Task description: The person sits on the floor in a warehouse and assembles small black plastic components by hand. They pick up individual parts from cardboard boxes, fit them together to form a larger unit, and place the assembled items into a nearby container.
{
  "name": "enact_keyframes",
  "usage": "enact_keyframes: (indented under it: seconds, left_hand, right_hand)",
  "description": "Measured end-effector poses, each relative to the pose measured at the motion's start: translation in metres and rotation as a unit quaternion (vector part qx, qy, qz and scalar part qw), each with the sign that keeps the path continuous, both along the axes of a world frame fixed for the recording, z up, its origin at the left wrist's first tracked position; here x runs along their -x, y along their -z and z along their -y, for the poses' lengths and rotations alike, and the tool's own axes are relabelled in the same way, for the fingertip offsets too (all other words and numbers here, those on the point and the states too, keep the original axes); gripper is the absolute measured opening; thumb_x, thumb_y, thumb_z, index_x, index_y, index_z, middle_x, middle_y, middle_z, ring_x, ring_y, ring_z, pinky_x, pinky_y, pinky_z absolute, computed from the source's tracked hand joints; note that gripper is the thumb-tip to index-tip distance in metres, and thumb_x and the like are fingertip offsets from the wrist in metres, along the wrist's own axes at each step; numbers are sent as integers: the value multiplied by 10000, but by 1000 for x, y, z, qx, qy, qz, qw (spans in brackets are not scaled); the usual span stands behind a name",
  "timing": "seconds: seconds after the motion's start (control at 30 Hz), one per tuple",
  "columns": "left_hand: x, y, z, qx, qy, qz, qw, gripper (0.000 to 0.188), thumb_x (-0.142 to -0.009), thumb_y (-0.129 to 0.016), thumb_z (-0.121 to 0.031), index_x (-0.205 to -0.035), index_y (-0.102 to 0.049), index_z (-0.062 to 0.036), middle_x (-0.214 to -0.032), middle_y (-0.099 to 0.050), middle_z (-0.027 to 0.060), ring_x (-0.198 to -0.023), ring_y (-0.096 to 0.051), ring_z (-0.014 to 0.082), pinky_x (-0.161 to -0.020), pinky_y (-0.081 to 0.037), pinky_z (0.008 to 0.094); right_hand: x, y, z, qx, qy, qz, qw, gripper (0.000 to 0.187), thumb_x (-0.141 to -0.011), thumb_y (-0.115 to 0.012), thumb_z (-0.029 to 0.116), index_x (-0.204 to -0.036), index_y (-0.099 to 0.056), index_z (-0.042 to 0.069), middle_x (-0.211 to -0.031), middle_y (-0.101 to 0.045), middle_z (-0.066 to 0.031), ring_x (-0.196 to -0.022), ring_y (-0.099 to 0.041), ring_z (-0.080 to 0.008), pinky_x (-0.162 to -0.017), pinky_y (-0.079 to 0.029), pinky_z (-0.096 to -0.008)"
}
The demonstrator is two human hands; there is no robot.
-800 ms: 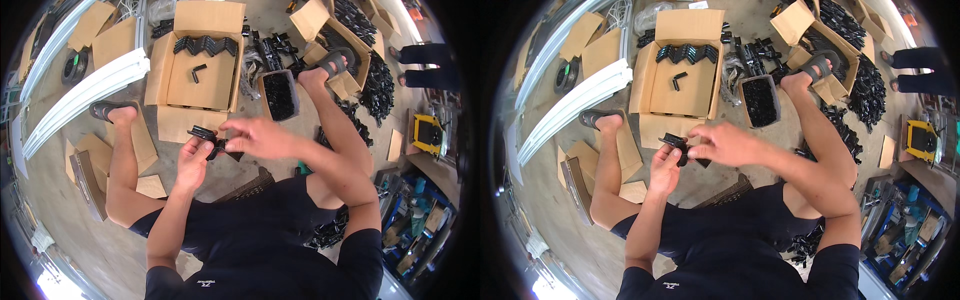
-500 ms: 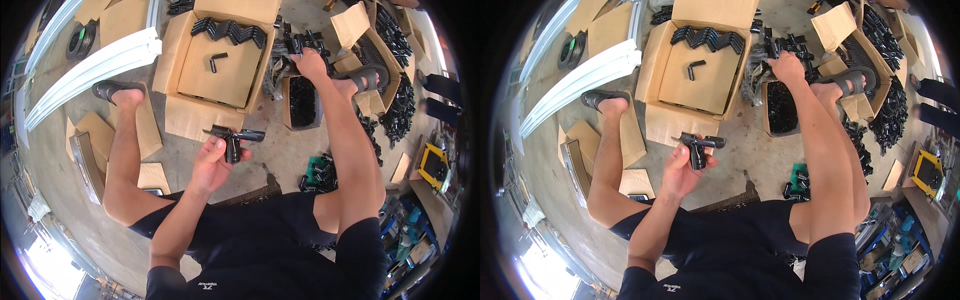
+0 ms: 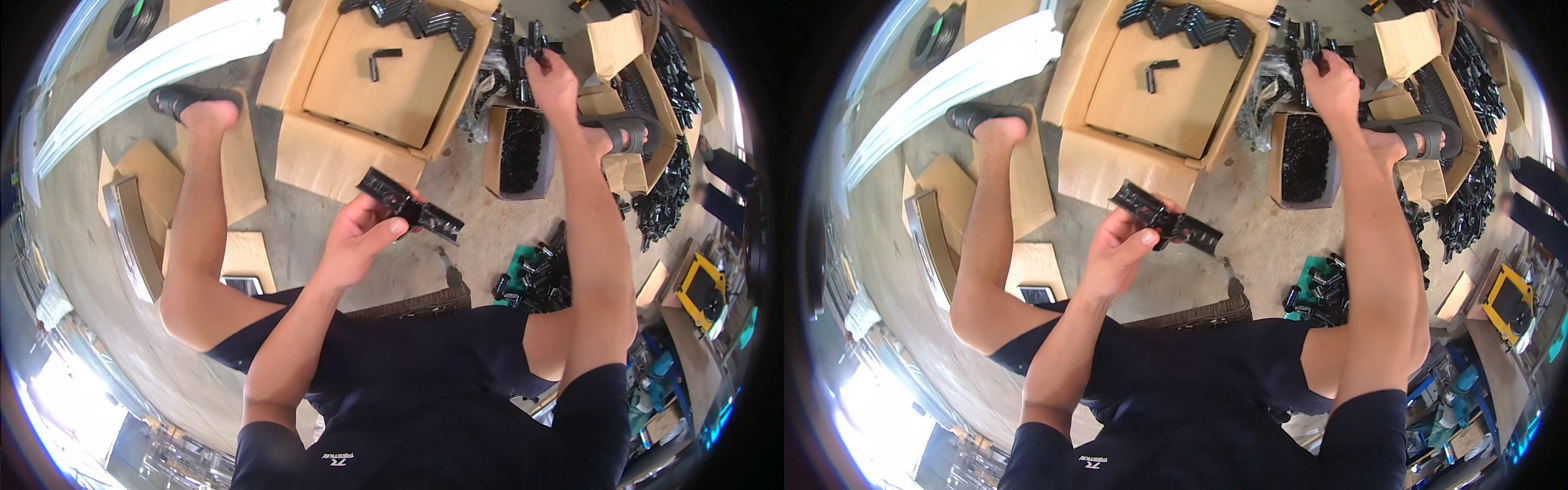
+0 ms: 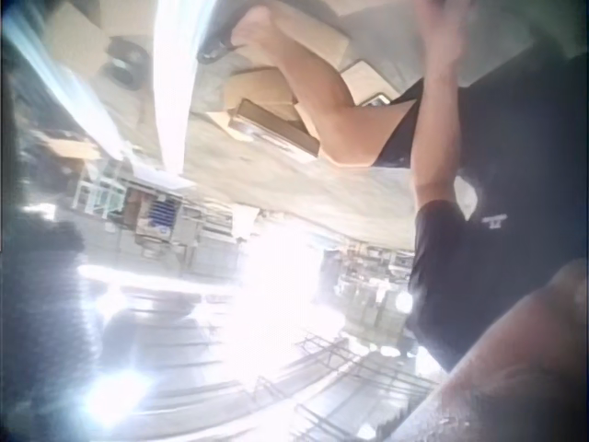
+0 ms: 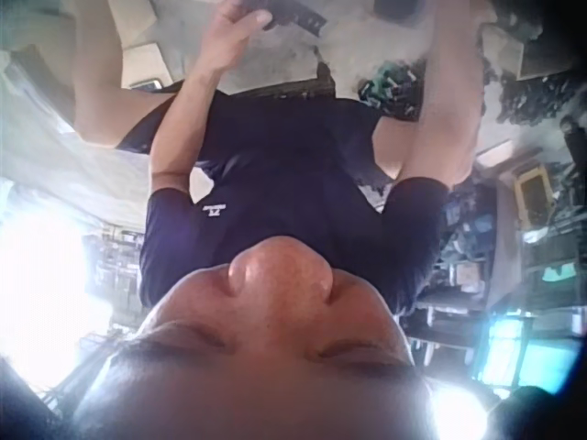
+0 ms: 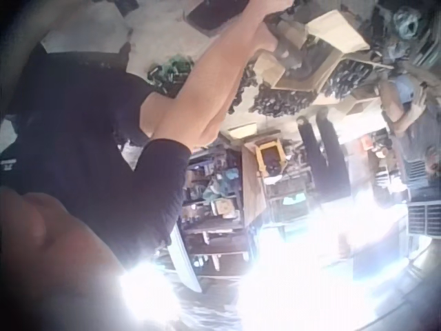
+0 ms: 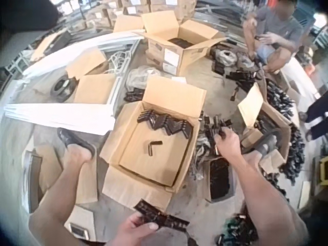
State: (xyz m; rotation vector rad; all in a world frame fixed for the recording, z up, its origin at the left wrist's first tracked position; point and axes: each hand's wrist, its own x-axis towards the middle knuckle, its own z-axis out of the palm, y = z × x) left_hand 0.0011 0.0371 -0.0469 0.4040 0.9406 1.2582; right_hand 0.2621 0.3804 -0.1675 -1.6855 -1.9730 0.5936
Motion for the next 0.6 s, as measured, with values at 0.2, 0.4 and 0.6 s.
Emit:
enact_keyframes:
  seconds: [0.2, 0.4, 0.6]
  left_hand:
    - [8, -10, 19, -23, 0, 21, 1000, 467, -989, -732, -315, -1330, -624, -13, -1256, -685, 130, -1165, -658, 242, -999, -501, 416]
    - [9, -16, 41, -68, -21, 56, 996, 383, -997, -722, -157, -1337, -643, 0, -1191, -725, 109, -1140, -659, 178, -1034, -517, 364]
    - [14, -21, 62, -78, -26, 64, 995, 375, -970, -738, -97, -1323, -661, 6, -1294, -702, 109, -1177, -656, 188, -1058, -518, 375]
  right_hand:
    - [58, -161, 137, 229, -191, -210, 931, 383, -951, -725, 209, -1252, -686, -24, -918, -683, -28, -814, -600, -82, -730, -513, -255]
    - [82, -235, 262, 175, -308, -136, 925, 347, -847, -747, 92, -1175, -678, 4, -831, -587, -94, -702, -607, -196, -634, -499, -323]
    - [95, -236, 311, 101, -331, -107, 932, 416, -791, -755, 58, -1195, -673, 3, -902, -637, -154, -781, -648, -356, -686, -533, -423]
